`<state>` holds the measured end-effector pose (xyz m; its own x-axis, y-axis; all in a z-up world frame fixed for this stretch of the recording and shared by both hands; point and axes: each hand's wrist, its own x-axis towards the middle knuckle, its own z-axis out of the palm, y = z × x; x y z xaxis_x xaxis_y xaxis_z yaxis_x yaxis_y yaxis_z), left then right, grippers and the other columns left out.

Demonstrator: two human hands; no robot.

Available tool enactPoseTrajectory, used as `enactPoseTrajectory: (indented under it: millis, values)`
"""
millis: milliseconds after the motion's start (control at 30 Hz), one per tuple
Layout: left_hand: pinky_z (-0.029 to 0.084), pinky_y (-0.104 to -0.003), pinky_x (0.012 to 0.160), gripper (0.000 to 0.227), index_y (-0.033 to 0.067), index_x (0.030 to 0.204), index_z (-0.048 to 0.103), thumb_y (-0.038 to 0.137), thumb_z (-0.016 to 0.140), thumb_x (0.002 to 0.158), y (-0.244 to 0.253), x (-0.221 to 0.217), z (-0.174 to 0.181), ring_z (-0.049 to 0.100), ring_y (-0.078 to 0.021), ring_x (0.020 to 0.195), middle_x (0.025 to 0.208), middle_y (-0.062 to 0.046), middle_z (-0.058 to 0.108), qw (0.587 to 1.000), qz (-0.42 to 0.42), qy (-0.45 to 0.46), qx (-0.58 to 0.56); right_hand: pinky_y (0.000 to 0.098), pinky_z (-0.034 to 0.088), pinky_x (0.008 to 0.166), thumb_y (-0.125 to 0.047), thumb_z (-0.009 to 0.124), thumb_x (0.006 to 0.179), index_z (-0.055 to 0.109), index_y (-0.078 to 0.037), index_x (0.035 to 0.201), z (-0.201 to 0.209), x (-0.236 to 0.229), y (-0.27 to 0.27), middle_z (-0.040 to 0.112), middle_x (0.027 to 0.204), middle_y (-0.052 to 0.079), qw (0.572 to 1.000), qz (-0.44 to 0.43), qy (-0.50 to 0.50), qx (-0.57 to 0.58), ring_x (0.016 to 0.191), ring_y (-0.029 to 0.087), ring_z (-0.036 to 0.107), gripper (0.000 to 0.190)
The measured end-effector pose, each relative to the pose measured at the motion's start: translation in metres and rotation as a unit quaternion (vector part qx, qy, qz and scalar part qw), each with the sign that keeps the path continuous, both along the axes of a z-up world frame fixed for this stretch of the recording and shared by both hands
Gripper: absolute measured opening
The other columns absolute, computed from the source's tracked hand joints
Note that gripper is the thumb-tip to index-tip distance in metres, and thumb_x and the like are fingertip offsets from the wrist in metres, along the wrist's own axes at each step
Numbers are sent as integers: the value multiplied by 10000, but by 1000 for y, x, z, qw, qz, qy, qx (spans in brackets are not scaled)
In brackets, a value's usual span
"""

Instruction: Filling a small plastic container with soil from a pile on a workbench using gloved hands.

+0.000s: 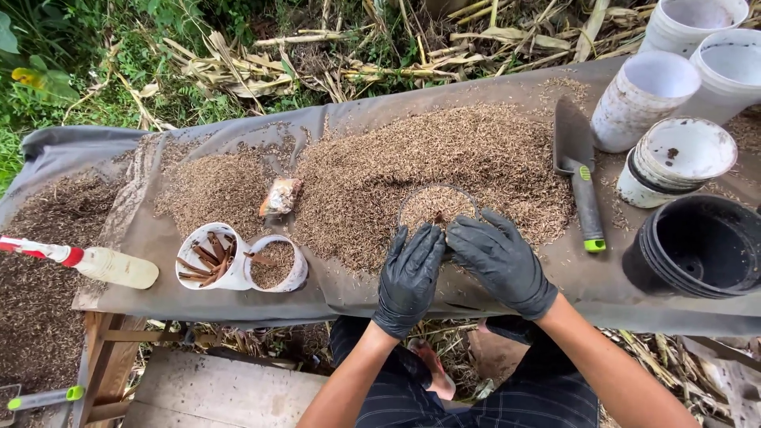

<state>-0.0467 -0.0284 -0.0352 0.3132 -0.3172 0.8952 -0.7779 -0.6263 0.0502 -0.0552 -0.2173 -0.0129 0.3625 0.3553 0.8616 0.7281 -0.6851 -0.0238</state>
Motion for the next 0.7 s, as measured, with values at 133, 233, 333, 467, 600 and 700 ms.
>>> enactPoseTrajectory:
  millis: [133, 233, 333, 467, 600, 700]
  values:
    - [472, -526, 1123, 310, 85, 1259, 703, 68, 623, 960, 1, -1, 1, 674, -289, 1214, 1326, -132, 686, 1000, 3, 7, 9, 524, 520, 1050, -213, 730, 947, 744, -145, 1093, -9, 7, 1, 757, 1125, 41, 999, -19, -23, -15, 1092, 254, 732, 162]
    - [429, -542, 1154, 326, 102, 1272, 699, 73, 624, 956, 2, -5, -1, 666, -260, 1223, 1309, -112, 692, 999, 37, 7, 30, 532, 512, 1053, -190, 702, 962, 734, -128, 1096, -23, 8, 2, 754, 1103, 49, 999, -30, -19, -29, 1077, 254, 732, 151]
    - [412, -552, 1162, 285, 111, 1234, 714, 77, 637, 962, 2, -1, -4, 673, -247, 1212, 1285, -100, 707, 999, 35, 14, 27, 522, 510, 1046, -215, 705, 969, 736, -135, 1093, -23, 10, 3, 755, 1092, 46, 998, -37, -41, -20, 1048, 248, 737, 151]
    - [373, -548, 1190, 391, 132, 1327, 659, 192, 632, 942, 10, 4, -5, 640, -258, 1256, 1339, -96, 678, 998, 40, 38, 32, 518, 494, 1060, -407, 715, 922, 700, -149, 1229, -27, 20, -5, 717, 1215, 64, 1000, -18, -6, 7, 1136, 272, 689, 401]
    - [311, -555, 1221, 651, 127, 1515, 494, 463, 552, 960, 21, 21, 0, 507, -320, 1408, 1535, -137, 526, 996, 40, 58, 59, 544, 351, 1177, -714, 509, 935, 529, -153, 1516, -25, 45, -19, 564, 1493, 114, 996, -7, 63, -61, 1422, 346, 481, 808]
    - [316, -563, 1217, 622, 91, 1440, 563, 499, 488, 977, 25, 35, 0, 565, -323, 1353, 1439, -156, 609, 994, 10, 39, 98, 559, 260, 1210, -686, 403, 987, 442, -189, 1564, -9, 52, -20, 488, 1584, 101, 993, 30, 73, -90, 1470, 375, 406, 763]
